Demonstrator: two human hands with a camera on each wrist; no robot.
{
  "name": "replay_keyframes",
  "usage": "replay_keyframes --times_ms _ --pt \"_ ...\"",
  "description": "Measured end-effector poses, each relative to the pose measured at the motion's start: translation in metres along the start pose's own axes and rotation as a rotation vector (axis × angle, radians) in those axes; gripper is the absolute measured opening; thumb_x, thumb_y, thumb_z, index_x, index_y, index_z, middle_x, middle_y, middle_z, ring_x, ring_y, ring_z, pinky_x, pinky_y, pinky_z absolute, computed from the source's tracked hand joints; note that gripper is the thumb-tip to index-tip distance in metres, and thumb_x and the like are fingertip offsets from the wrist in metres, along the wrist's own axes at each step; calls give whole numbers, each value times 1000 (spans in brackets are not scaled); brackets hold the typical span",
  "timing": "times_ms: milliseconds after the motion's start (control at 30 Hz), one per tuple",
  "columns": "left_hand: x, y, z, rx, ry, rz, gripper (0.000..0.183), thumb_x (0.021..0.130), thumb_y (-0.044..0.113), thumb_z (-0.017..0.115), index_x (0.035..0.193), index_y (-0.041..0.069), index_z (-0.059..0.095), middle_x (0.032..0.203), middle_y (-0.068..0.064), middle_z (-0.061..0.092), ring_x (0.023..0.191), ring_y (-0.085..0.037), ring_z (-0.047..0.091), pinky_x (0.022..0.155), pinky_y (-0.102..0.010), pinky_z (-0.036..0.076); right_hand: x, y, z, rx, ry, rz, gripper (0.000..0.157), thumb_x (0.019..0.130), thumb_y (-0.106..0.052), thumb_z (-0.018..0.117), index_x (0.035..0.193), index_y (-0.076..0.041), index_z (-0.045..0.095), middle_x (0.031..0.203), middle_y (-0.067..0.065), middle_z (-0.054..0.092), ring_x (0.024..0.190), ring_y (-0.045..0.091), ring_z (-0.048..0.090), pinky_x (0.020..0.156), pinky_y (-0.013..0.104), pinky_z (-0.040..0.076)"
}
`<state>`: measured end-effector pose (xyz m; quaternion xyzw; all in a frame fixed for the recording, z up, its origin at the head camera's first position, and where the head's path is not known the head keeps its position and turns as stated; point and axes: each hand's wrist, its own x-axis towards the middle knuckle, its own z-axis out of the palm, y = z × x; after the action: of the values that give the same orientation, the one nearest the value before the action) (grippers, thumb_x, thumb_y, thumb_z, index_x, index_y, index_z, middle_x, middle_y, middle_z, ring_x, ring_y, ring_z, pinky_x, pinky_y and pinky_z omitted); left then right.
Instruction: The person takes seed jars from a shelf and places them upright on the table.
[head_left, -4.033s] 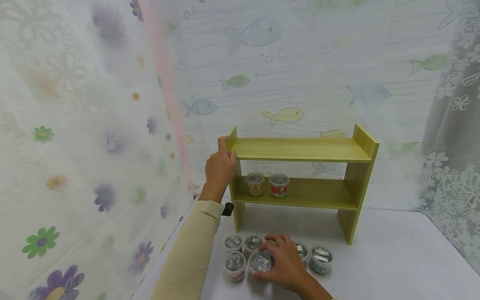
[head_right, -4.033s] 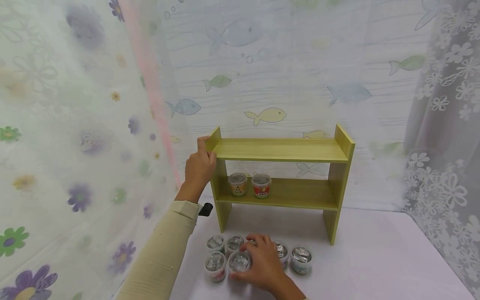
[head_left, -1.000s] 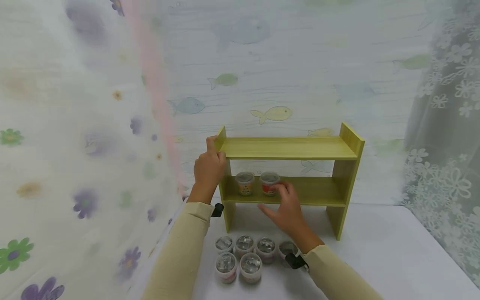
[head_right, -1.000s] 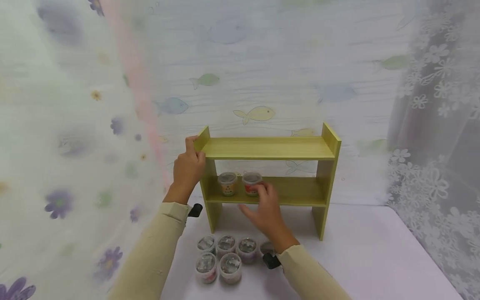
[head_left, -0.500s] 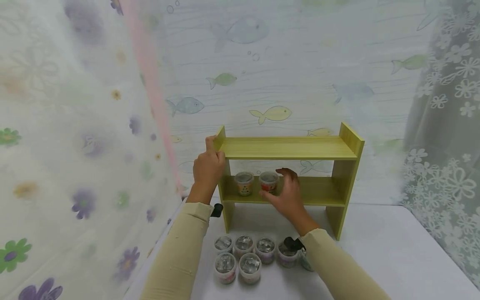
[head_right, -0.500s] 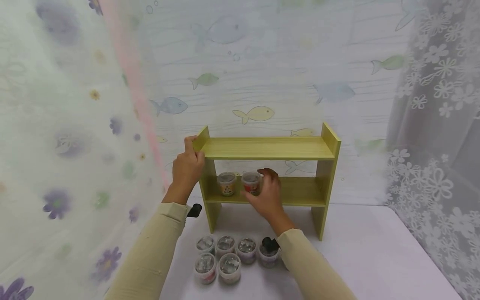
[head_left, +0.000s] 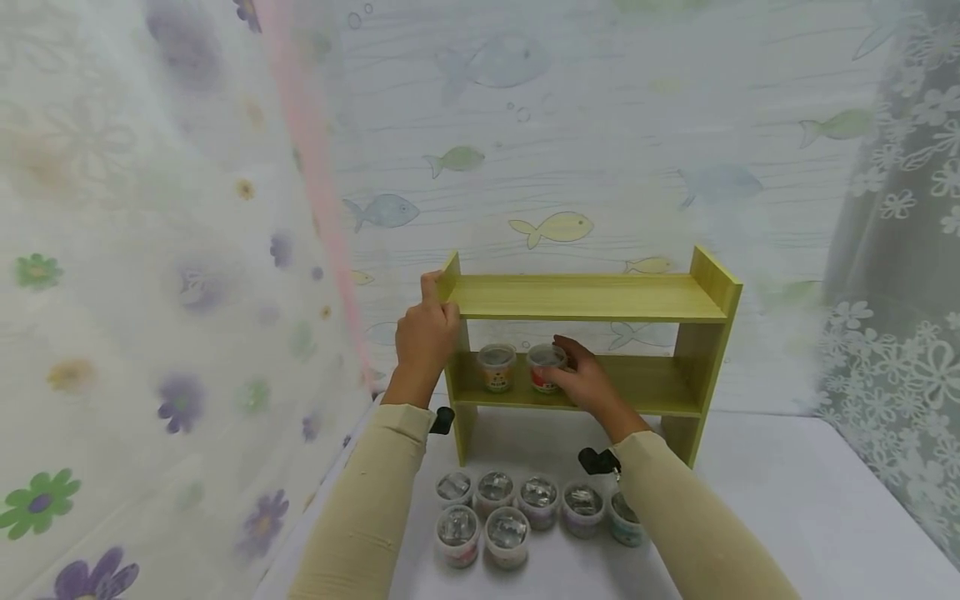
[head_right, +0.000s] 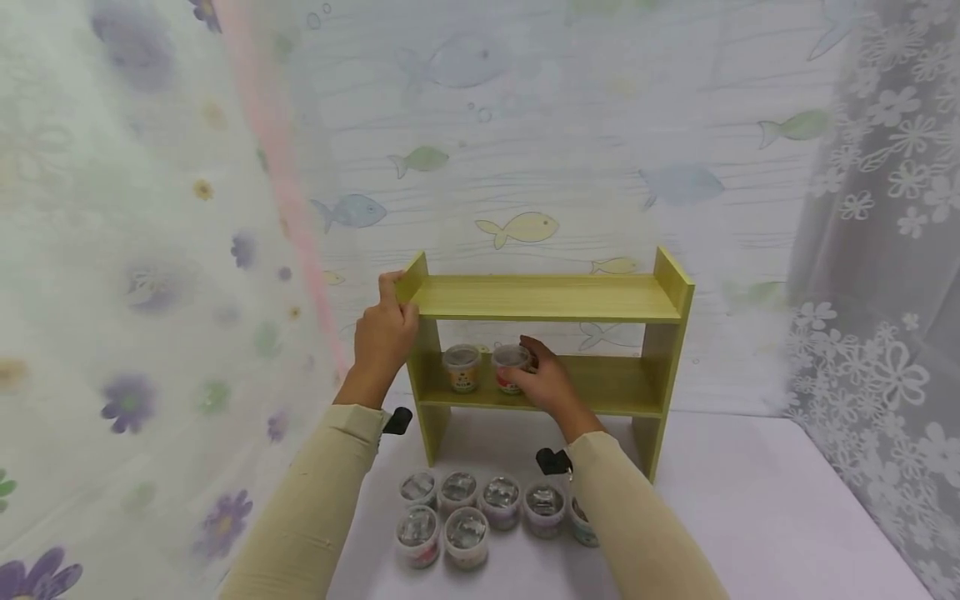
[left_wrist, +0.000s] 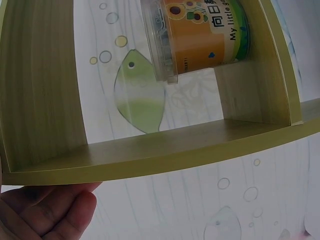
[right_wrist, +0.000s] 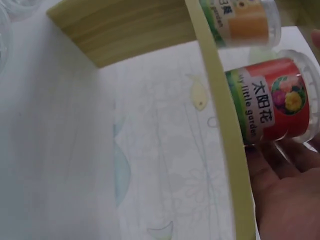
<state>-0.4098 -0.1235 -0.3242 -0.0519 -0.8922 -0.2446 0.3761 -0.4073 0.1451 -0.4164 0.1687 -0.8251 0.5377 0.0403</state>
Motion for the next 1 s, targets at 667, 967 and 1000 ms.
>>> replay_keyframes --times_ms 667,967,1000 --pt "-1 1 -1 -5 0 -9 49 103 22 40 151 23 38 49 -5 41 41 -20 28 40 -35 24 1 3 -3 -82 69 50 71 88 -45 78 142 -7 52 137 17 57 121 36 61 91 48 55" --pt "-1 2 -3 9 0 -12 48 103 22 41 151 22 38 49 -5 42 41 -21 30 40 -36 26 -4 0 -6 -110 67 52 73 86 -48 81 139 -6 53 136 19 57 118 35 60 87 44 55" --pt "-1 2 -3 8 -3 -16 48 103 22 41 151 22 38 49 -6 42 41 -21 31 40 -36 26 -4 -1 -6 -108 63 50 73 86 -48 81 139 -6 53 135 19 57 117 35 60 86 44 55"
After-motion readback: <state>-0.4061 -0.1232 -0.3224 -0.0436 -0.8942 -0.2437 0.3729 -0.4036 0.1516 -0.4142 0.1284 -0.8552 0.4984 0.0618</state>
